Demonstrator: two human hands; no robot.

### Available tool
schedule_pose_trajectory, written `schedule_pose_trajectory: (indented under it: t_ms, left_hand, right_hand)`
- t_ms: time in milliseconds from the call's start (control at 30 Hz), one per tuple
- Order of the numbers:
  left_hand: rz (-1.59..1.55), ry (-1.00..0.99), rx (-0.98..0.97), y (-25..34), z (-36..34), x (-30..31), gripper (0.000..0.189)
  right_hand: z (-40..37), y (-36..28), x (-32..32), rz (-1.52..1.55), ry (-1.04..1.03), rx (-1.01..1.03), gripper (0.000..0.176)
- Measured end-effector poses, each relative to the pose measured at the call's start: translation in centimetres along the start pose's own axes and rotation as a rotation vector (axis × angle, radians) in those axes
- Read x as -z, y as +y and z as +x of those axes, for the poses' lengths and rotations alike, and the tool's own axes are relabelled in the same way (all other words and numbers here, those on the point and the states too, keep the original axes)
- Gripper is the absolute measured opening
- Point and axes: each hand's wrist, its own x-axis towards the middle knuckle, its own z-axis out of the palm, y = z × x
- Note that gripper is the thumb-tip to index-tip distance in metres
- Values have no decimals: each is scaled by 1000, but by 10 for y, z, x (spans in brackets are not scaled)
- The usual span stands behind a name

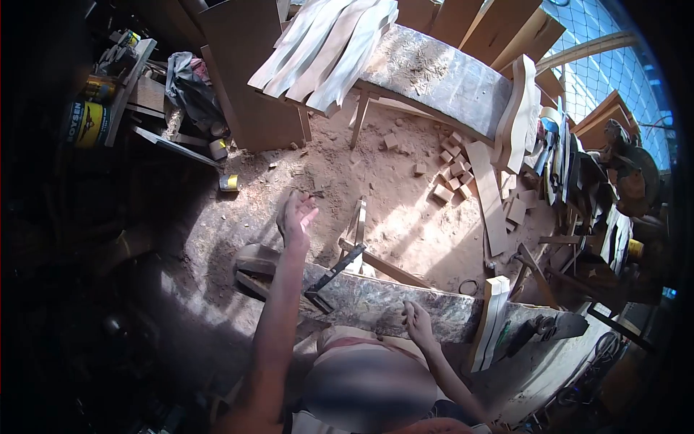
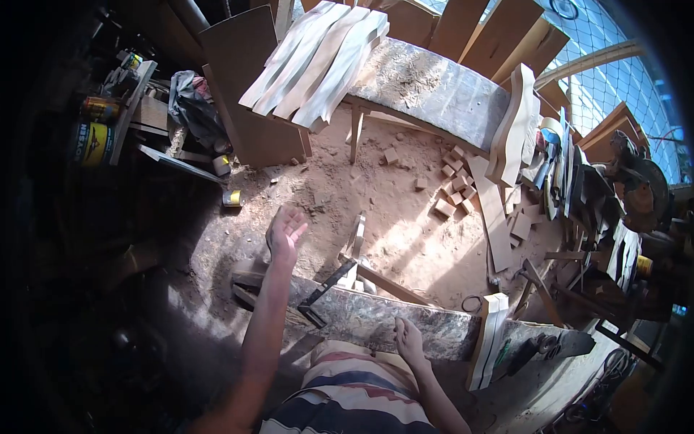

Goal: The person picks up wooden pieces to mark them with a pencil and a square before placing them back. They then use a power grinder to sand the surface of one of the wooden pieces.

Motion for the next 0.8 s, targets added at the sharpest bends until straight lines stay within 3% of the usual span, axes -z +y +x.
schedule_pose_trajectory:
  t_ms: [100,133,200,367,467,600,667,733,800]
  left_hand:
    - [193,117,-40,-44,-71,45,51]
    - [266,139,-47,-60,-93,58,47]
    - [303,33,-51,-86,-138,64,40]
    - [518,-193,-2,-125,-233,51,30]
    - [732,-321,42,-144,-275,46,33]
    - [1208,-613,-57,-208,-295,66,43]
    - [1555,-780,-218,-223,-312,66,67]
    - [1809,-814,-311,-240,-341,59,97]
    - [1973,-871,-256,-269,-344,56,121]
  right_hand:
    - [-58,41,31,-202,106,242,48]
    - [-72,47,40,-83,23,16,47]
    - [-78,43,64,-33,-62,-165,45]
    - [-52,69,79,2,27,5,40]
    - [-63,68,92,-28,75,115,32]
    - [-121,110,116,20,123,151,30]
    - [-158,140,131,84,154,67,31]
    - [-200,157,154,14,276,64,32]
    - [-225,194,175,-76,470,106,33]
